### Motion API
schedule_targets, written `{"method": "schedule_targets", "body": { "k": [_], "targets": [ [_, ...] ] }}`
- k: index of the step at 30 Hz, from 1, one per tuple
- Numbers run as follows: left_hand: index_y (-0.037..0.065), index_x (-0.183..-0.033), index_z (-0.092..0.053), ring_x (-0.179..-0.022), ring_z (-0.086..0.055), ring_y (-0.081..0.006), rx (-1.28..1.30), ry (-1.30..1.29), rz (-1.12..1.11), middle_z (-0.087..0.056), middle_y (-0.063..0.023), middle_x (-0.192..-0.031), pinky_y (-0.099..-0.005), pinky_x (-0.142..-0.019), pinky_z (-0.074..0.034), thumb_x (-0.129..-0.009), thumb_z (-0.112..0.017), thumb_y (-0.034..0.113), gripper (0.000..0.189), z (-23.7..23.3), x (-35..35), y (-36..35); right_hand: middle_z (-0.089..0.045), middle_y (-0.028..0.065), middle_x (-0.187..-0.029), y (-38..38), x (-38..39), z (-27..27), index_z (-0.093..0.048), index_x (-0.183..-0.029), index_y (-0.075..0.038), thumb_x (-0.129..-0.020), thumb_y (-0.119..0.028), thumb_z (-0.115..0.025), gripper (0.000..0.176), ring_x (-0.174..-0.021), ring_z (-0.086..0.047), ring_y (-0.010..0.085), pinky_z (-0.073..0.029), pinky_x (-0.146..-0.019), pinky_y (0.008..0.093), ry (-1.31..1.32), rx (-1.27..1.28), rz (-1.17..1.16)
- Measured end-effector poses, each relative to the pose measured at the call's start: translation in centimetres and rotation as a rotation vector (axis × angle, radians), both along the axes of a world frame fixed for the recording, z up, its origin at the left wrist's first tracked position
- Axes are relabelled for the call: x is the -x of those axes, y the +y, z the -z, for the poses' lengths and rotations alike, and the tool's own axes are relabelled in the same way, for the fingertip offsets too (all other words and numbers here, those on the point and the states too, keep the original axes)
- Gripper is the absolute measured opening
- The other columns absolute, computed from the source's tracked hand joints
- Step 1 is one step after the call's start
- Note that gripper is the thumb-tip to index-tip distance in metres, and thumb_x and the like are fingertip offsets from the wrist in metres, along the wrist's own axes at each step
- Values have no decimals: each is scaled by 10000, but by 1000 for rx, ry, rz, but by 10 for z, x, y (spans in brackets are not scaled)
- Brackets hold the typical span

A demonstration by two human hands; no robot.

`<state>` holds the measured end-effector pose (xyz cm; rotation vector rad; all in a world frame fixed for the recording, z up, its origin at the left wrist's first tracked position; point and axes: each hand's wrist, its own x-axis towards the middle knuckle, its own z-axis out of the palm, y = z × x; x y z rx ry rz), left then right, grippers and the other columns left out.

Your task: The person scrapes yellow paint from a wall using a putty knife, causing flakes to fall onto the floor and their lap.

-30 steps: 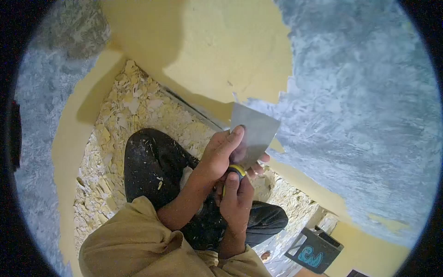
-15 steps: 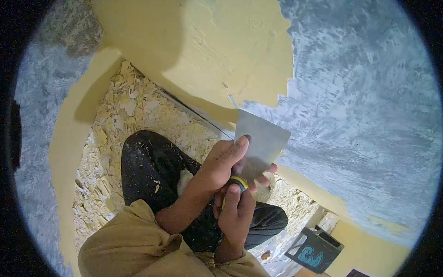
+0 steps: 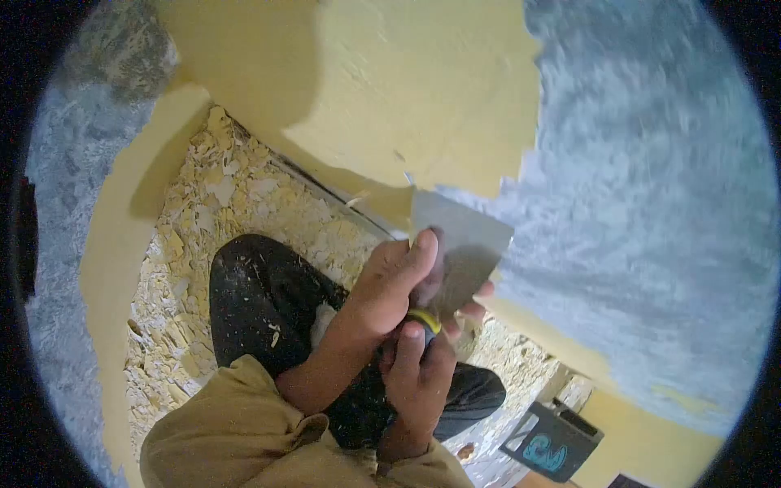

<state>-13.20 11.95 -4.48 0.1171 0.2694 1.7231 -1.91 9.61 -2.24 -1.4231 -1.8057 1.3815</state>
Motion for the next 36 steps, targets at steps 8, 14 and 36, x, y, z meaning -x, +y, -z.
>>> {"method": "schedule_targets", "body": {
  "k": [8, 14, 36],
  "targets": [
    [1, -1077, -573, -741, -663, -184, 14, -11, -12, -658, -144, -900, -282, -526, -543, -933, -423, 488, 530, -3, -2, -3, -447, 25, -535, 2, -4, 1, -475, -775, -31, -984, -327, -397, 370, -390, -399, 86, -298, -331, 215, 9, 14, -20],
    [4, -1091, -550, -735, -664, -204, 52, 80, -68, -654, -158, -896, -279, -535, -544, -922, -415, 520, 560, -6, 5, 3, -445, 19, -554, 14, 1, 12, -490, -804, -21, -983, -311, -408, 350, -402, -390, 73, -302, -345, 198, 24, -37, -80],
    [30, -1136, -537, -735, -651, -187, 156, 213, -129, -650, -133, -902, -275, -551, -523, -917, -428, 523, 550, -15, 6, -1, -490, -1, -604, 17, 0, 16, -531, -857, 11, -956, -263, -481, 295, -541, -449, 70, -345, -476, 230, 246, 206, -151]
  ]
}}
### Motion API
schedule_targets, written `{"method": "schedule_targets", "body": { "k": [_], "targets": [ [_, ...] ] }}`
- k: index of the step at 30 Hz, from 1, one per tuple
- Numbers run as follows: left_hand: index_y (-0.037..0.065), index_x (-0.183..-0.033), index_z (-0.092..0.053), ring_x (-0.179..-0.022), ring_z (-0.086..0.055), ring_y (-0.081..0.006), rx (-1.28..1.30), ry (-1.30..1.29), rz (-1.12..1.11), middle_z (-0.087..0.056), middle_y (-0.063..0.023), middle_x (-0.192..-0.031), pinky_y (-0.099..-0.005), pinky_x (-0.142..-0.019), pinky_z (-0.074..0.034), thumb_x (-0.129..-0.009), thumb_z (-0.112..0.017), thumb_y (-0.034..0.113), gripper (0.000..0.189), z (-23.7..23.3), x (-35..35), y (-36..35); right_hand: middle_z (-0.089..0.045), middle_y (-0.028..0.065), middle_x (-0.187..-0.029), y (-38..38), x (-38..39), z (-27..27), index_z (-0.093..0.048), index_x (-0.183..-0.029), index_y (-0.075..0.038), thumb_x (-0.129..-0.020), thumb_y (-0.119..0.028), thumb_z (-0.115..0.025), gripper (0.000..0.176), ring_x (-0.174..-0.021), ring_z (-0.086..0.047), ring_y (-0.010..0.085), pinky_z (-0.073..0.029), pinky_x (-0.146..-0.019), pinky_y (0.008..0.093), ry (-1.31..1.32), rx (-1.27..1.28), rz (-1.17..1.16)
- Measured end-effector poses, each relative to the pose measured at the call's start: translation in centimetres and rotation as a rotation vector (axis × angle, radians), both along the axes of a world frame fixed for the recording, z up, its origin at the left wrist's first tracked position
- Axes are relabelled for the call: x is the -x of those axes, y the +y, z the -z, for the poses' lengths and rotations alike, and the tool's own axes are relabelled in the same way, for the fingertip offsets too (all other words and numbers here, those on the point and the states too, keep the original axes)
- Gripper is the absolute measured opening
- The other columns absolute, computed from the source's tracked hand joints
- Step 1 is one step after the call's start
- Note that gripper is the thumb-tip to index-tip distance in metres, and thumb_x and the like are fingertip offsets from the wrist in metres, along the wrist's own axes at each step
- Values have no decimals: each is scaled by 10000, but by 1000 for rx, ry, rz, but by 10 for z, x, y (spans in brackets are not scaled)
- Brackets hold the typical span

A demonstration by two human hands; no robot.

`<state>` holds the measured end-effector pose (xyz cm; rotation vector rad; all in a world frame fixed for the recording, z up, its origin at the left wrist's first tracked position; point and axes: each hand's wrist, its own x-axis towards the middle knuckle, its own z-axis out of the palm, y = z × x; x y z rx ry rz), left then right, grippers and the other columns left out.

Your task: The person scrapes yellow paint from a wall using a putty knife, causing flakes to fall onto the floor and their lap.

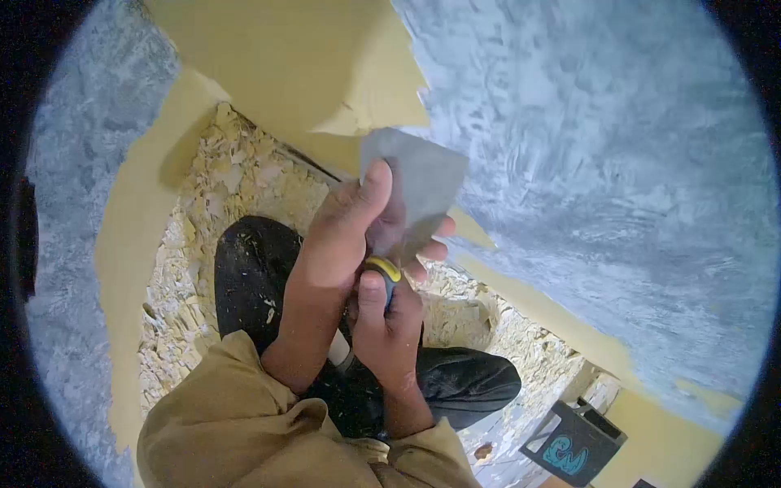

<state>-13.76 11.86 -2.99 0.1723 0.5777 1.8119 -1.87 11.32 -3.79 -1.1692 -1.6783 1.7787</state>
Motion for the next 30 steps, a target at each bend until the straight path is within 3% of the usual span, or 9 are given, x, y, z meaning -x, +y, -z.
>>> {"method": "schedule_targets", "body": {
  "k": [2, 9, 14, 28, 30],
  "targets": [
    [11, -1104, -561, -741, -656, -179, -12, -13, 23, -659, -125, -890, -278, -561, -529, -941, -421, 477, 512, 1, 1, -1, -450, -27, -581, -8, 2, 2, -517, -837, -18, -973, -276, -438, 302, -485, -394, 43, -296, -427, 202, 46, 8, 64],
    [-10, -1119, -551, -759, -654, -197, -61, -117, 143, -658, -146, -925, -294, -583, -534, -957, -407, 439, 499, 23, -22, 3, -476, 13, -580, -14, -19, 3, -477, -797, -26, -986, -287, -391, 333, -447, -425, 81, -316, -392, 218, -74, 53, 136],
    [-22, -1163, -521, -779, -654, -218, -164, -253, 190, -644, -178, -996, -320, -619, -543, -968, -391, 406, 488, 31, -25, 3, -481, 24, -581, -15, -19, 5, -478, -803, -26, -987, -306, -378, 350, -444, -428, 90, -316, -391, 219, -13, 62, 144],
    [-30, -1120, -551, -788, -665, -202, -120, -29, 212, -652, -147, -1000, -296, -624, -549, -973, -374, 409, 495, 28, -18, -3, -480, 23, -593, -15, -14, 4, -476, -811, -31, -983, -308, -390, 337, -457, -427, 84, -325, -392, 217, -71, 64, 167],
    [-27, -1113, -557, -785, -663, -196, -110, -4, 215, -655, -141, -991, -291, -622, -548, -974, -374, 410, 494, 31, -17, -4, -476, 18, -593, -17, -13, 8, -473, -812, -32, -983, -300, -390, 329, -459, -427, 78, -326, -391, 217, 19, 103, 158]
  ]
}}
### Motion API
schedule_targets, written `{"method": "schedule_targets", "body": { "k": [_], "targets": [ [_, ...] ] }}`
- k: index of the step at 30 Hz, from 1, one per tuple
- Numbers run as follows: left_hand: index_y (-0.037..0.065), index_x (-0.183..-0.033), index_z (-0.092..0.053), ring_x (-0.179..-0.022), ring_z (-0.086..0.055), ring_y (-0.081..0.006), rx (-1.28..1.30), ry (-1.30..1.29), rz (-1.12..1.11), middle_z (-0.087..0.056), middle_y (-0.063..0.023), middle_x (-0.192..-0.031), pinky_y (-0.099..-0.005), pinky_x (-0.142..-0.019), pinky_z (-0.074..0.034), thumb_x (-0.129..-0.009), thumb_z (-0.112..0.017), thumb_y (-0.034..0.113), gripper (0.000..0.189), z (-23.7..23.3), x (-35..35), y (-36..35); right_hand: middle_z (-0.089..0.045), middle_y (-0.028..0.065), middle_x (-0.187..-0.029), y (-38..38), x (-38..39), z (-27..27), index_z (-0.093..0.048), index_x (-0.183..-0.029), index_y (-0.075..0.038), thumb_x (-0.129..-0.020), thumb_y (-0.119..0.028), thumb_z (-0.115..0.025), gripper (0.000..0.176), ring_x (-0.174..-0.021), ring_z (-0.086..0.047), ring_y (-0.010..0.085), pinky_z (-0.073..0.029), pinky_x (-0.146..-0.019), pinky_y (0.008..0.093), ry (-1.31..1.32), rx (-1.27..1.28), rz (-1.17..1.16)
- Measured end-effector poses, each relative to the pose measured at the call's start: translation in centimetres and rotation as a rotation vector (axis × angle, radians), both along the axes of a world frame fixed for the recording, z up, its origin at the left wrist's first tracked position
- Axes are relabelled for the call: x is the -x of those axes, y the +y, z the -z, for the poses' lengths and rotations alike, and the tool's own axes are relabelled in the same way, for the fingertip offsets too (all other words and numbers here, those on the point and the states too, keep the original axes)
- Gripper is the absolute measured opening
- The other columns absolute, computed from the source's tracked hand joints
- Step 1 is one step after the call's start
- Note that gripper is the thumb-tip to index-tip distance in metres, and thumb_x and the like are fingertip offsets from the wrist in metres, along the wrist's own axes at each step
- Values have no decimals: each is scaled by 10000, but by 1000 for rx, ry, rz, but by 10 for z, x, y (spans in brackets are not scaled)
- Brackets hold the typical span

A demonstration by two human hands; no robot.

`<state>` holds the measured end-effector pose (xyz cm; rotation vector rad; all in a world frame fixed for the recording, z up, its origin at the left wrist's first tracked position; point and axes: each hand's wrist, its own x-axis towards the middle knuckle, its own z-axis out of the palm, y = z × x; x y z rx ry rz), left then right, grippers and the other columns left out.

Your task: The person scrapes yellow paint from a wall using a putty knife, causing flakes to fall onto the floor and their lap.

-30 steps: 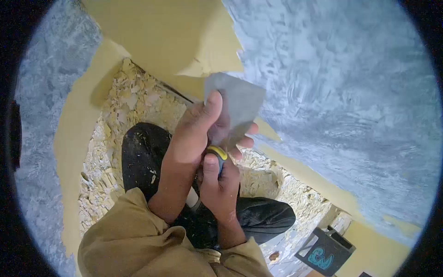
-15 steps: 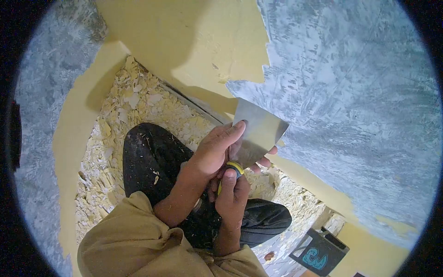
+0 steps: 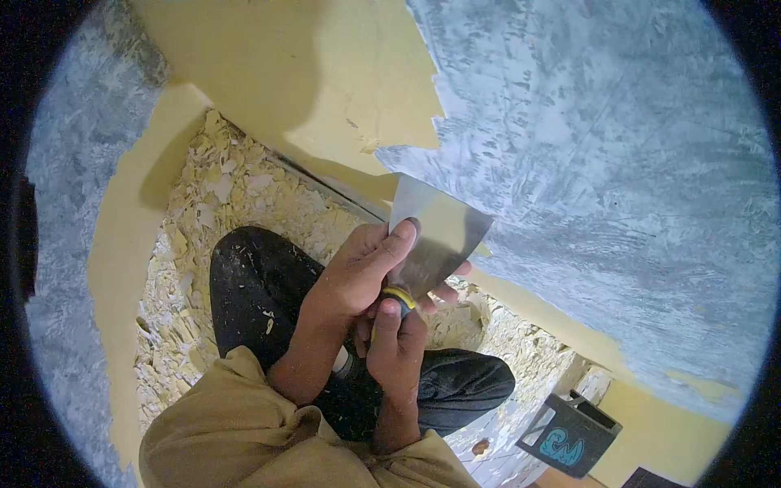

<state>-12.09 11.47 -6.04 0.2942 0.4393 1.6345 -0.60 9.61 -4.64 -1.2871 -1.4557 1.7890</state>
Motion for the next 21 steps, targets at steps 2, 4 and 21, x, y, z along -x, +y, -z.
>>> {"method": "schedule_targets", "body": {
  "k": [2, 4, 21],
  "targets": [
    [-22, -1126, -553, -776, -659, -182, 10, 38, -6, -656, -129, -985, -287, -621, -547, -976, -376, 398, 480, 2, 2, -3, -479, 19, -591, -2, 0, 4, -475, -807, -32, -984, -298, -390, 331, -459, -431, 78, -328, -392, 218, 13, 15, 5],
    [-22, -1132, -550, -775, -656, -178, 19, 29, 7, -655, -124, -985, -285, -623, -545, -977, -380, 386, 468, 0, 5, -2, -482, 19, -589, -2, 1, 11, -478, -801, -32, -984, -296, -389, 333, -459, -434, 78, -329, -392, 219, 30, 26, 2],
    [-67, -1080, -551, -834, -665, -205, -90, 160, -93, -644, -134, -953, -278, -627, -555, -961, -406, 412, 515, -53, 28, 8, -521, 18, -619, 30, 19, -14, -523, -865, -6, -992, -344, -358, 397, -509, -483, 87, -371, -449, 214, 104, -275, -211]
  ]
}}
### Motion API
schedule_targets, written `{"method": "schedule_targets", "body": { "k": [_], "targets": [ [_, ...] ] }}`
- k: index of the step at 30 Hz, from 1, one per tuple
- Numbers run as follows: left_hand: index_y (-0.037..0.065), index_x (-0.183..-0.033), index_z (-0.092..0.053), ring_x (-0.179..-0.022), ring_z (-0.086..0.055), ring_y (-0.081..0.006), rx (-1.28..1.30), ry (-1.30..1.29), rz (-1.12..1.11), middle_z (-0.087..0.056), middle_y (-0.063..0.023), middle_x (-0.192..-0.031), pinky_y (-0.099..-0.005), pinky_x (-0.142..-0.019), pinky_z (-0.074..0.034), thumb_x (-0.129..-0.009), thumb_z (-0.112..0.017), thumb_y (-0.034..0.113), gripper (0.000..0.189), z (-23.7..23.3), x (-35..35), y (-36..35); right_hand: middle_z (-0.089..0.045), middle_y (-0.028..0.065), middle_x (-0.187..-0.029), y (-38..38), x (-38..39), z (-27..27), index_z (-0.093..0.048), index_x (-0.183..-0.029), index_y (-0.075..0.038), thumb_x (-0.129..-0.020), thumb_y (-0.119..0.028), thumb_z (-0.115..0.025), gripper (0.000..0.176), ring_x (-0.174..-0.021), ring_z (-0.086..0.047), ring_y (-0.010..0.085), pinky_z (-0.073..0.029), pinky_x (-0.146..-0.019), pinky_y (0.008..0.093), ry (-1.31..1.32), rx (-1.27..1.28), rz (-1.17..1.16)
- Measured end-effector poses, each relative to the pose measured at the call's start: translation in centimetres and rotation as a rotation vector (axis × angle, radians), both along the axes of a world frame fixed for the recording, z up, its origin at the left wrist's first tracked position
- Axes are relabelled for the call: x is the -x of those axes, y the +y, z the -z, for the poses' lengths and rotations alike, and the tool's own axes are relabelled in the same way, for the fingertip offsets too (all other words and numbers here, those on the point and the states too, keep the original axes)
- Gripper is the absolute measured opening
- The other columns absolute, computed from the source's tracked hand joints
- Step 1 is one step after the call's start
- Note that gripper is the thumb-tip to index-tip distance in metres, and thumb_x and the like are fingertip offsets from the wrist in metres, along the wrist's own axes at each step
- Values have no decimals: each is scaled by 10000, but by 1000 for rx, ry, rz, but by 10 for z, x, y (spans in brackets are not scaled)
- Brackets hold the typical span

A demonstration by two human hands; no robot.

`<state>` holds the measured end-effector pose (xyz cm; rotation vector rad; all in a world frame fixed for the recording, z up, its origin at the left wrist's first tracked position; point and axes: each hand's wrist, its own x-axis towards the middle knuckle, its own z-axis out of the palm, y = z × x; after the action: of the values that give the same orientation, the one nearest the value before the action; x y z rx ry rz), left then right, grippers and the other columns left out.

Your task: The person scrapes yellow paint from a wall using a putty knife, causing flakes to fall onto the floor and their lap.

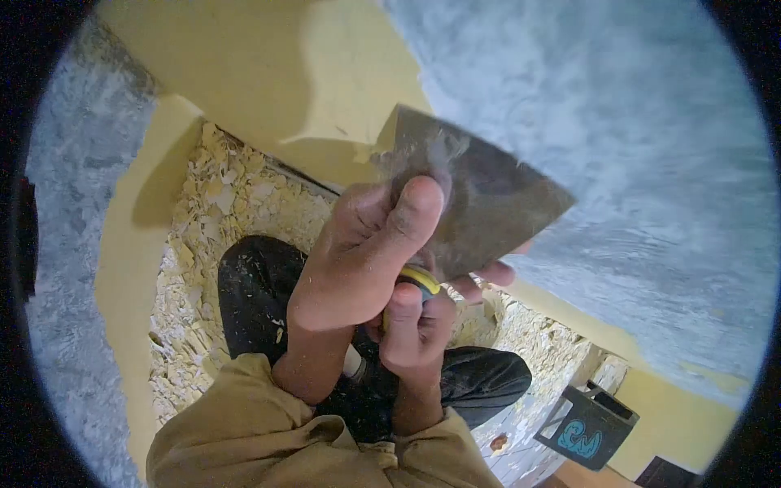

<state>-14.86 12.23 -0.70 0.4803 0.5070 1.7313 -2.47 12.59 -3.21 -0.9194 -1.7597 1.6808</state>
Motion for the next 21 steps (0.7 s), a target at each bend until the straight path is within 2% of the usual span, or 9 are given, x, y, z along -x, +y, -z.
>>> {"method": "schedule_targets", "body": {
  "k": [1, 2, 3, 4, 8, 10, 14, 16, 21],
  "targets": [
    [-67, -1072, -551, -828, -666, -203, -2, -33, 18, -646, -133, -942, -279, -627, -558, -959, -415, 408, 506, -1, 0, -1, -530, 15, -622, -5, 4, -7, -526, -858, -8, -996, -342, -342, 406, -516, -483, 78, -366, -467, 206, -130, -219, 72],
    [-67, -1063, -552, -822, -666, -200, -8, -62, 32, -648, -131, -931, -279, -628, -560, -957, -425, 404, 499, 0, 0, -1, -530, 15, -622, -8, 5, -7, -526, -858, -8, -996, -342, -342, 406, -516, -483, 78, -366, -467, 206, -110, -239, 69],
    [-29, -1154, -515, -823, -663, -222, 7, 19, 48, -641, -158, -1006, -300, -647, -548, -973, -358, 414, 504, 4, -2, -3, -522, 15, -614, -14, 1, -3, -527, -859, -13, -998, -340, -334, 404, -513, -483, 80, -363, -459, 211, -99, -114, 102],
    [-29, -1154, -515, -823, -663, -222, 0, 20, 43, -641, -158, -1006, -300, -647, -548, -973, -358, 414, 504, 15, -10, -7, -514, 16, -606, -21, -3, 1, -528, -860, -17, -1000, -337, -327, 403, -510, -483, 82, -361, -451, 216, -95, 16, 133],
    [-49, -1193, -493, -823, -657, -222, 149, -104, 104, -639, -158, -1015, -319, -670, -550, -986, -336, 381, 503, 57, -25, -7, -482, 28, -579, -33, -15, 34, -490, -798, -24, -986, -319, -368, 370, -447, -438, 97, -334, -386, 232, -143, 186, 250],
    [-58, -1200, -485, -832, -656, -237, 42, -95, 109, -635, -166, -1026, -336, -676, -555, -984, -347, 376, 504, 67, -23, -3, -477, 35, -568, -36, -16, 31, -468, -766, -28, -988, -324, -362, 385, -432, -443, 106, -334, -378, 241, -180, 210, 276],
    [-58, -1192, -493, -870, -654, -246, 70, -39, 134, -626, -174, -1048, -347, -707, -565, -979, -352, 390, 516, 59, -17, -9, -476, 46, -562, -32, -13, 36, -476, -796, -34, -993, -384, -319, 431, -382, -426, 121, -329, -343, 248, -134, 251, 228],
    [-56, -1192, -493, -875, -654, -247, 99, -28, 126, -626, -174, -1045, -346, -708, -567, -978, -353, 392, 516, 58, -17, -8, -477, 47, -560, -32, -11, 38, -477, -802, -32, -994, -377, -317, 426, -402, -438, 119, -336, -354, 246, -133, 167, 199],
    [-52, -1187, -497, -887, -654, -247, 115, -21, 91, -625, -169, -1039, -351, -713, -570, -975, -362, 396, 514, 54, -19, -5, -491, 43, -577, -31, -9, 33, -492, -793, -40, -994, -374, -327, 424, -464, -461, 107, -345, -383, 236, -113, 225, 185]
  ]
}}
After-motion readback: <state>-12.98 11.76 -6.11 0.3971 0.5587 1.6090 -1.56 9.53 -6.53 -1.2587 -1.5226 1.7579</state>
